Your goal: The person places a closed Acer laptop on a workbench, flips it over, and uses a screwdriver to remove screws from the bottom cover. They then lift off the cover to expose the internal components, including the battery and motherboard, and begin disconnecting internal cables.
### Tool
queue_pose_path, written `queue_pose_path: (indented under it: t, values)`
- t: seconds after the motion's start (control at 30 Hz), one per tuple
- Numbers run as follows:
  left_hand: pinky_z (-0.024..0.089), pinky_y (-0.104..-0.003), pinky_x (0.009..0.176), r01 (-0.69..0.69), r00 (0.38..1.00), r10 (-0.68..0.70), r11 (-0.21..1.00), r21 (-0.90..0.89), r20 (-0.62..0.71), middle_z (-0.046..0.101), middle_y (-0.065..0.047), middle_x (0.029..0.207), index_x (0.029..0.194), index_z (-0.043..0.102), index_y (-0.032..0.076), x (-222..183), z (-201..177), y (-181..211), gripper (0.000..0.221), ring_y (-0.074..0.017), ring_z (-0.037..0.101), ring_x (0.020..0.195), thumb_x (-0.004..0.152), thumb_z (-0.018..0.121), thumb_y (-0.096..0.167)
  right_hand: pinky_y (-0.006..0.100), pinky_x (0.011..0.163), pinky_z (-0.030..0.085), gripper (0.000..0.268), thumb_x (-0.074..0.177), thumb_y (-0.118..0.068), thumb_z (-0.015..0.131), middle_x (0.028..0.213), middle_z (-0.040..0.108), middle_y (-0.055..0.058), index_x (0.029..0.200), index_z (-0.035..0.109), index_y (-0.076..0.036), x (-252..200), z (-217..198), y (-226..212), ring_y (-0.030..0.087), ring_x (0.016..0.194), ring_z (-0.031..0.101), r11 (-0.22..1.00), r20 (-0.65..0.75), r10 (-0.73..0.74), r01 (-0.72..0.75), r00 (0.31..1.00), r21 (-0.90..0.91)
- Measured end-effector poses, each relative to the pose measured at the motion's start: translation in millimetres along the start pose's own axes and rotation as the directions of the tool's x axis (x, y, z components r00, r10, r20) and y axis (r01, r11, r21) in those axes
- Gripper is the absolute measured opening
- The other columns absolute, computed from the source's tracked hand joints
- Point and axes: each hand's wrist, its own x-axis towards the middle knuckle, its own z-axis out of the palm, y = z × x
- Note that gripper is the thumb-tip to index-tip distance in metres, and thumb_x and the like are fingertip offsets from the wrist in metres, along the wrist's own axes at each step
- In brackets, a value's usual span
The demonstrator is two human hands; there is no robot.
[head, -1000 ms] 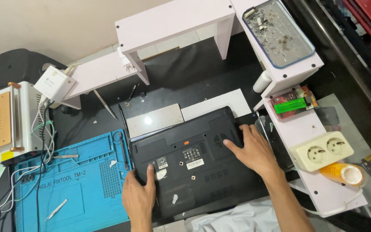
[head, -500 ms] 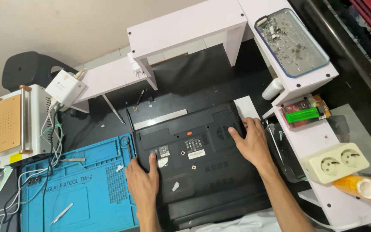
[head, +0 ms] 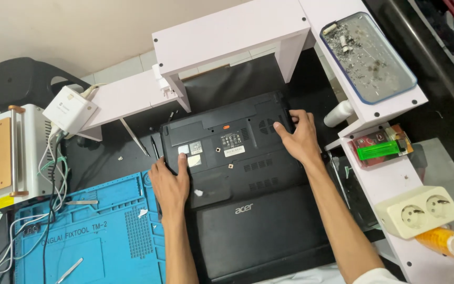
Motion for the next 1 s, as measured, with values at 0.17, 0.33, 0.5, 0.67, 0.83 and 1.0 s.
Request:
queue_pose_path:
  t: [0.17, 0.33, 0.5, 0.67, 0.83, 1.0]
  values:
    - [0.043, -0.052, 0.1, 0.016, 1.0, -0.016, 1.0, 0.003, 0.017, 0.062, -0.033, 0.122, 0.124, 0.06, -0.016, 13.0, 8.4, -3.4, 0.067, -0.047, 0.055, 0.113, 0.097, 0.064, 0.046, 0.042, 0.098, 0.051, 0.058, 0.084, -0.031, 0.083, 0.122, 0.058, 0.018, 0.129, 0.062, 0.0, 22.0, 6.0, 0.3, 0.032, 0.113, 0.062, 1.0, 0.011, -0.015, 0.015, 1.0, 0.01]
    - [0.043, -0.051, 0.102, 0.038, 0.999, -0.039, 0.999, 0.017, 0.036, 0.062, -0.033, 0.124, 0.124, 0.061, -0.016, 23.3, 16.3, -8.7, 0.068, -0.0466, 0.055, 0.116, 0.097, 0.064, 0.047, 0.043, 0.096, 0.051, 0.061, 0.081, -0.028, 0.085, 0.124, 0.059, 0.02, 0.13, 0.062, 0.0, 36.6, 15.2, 5.2, 0.034, 0.113, 0.061, 0.998, 0.004, -0.06, 0.06, 0.998, 0.005]
    - [0.042, -0.051, 0.104, 0.05, 0.998, -0.05, 0.999, 0.012, 0.045, 0.061, -0.033, 0.127, 0.125, 0.06, -0.016, 32.7, 16.4, -7.5, 0.068, -0.0463, 0.054, 0.118, 0.098, 0.062, 0.046, 0.043, 0.097, 0.052, 0.06, 0.081, -0.028, 0.085, 0.123, 0.06, 0.021, 0.129, 0.064, 0.001, 49.9, 23.3, 7.7, 0.034, 0.113, 0.062, 0.995, -0.008, -0.103, 0.103, 0.995, 0.001]
    - [0.041, -0.049, 0.106, 0.103, 0.993, -0.104, 0.995, 0.009, 0.055, 0.06, -0.033, 0.129, 0.125, 0.06, -0.016, 34.6, 12.9, 0.1, 0.069, -0.0459, 0.052, 0.123, 0.097, 0.062, 0.047, 0.042, 0.094, 0.053, 0.06, 0.082, -0.029, 0.085, 0.124, 0.061, 0.019, 0.132, 0.064, -0.002, 51.4, 17.6, -0.7, 0.034, 0.114, 0.062, 0.998, 0.044, -0.064, 0.064, 0.997, 0.001]
    - [0.039, -0.048, 0.108, 0.133, 0.987, -0.13, 0.991, -0.029, 0.098, 0.059, -0.031, 0.133, 0.128, 0.059, -0.013, 30.7, 8.3, -3.9, 0.066, -0.044, 0.051, 0.127, 0.098, 0.061, 0.045, 0.039, 0.091, 0.055, 0.062, 0.084, -0.03, 0.083, 0.127, 0.059, 0.019, 0.135, 0.062, -0.001, 47.8, 16.6, 13.4, 0.032, 0.114, 0.063, 0.984, 0.04, -0.176, 0.174, 0.984, 0.05]
    - [0.038, -0.049, 0.109, 0.113, 0.991, -0.109, 0.992, -0.048, 0.08, 0.06, -0.028, 0.134, 0.132, 0.06, -0.008, 11.7, -1.6, -2.9, 0.06, -0.043, 0.051, 0.128, 0.098, 0.06, 0.042, 0.041, 0.092, 0.053, 0.065, 0.083, -0.031, 0.081, 0.129, 0.061, 0.018, 0.138, 0.06, -0.004, 14.1, -7.2, 1.4, 0.033, 0.111, 0.064, 0.999, 0.1, -0.012, 0.008, 0.995, 0.037]
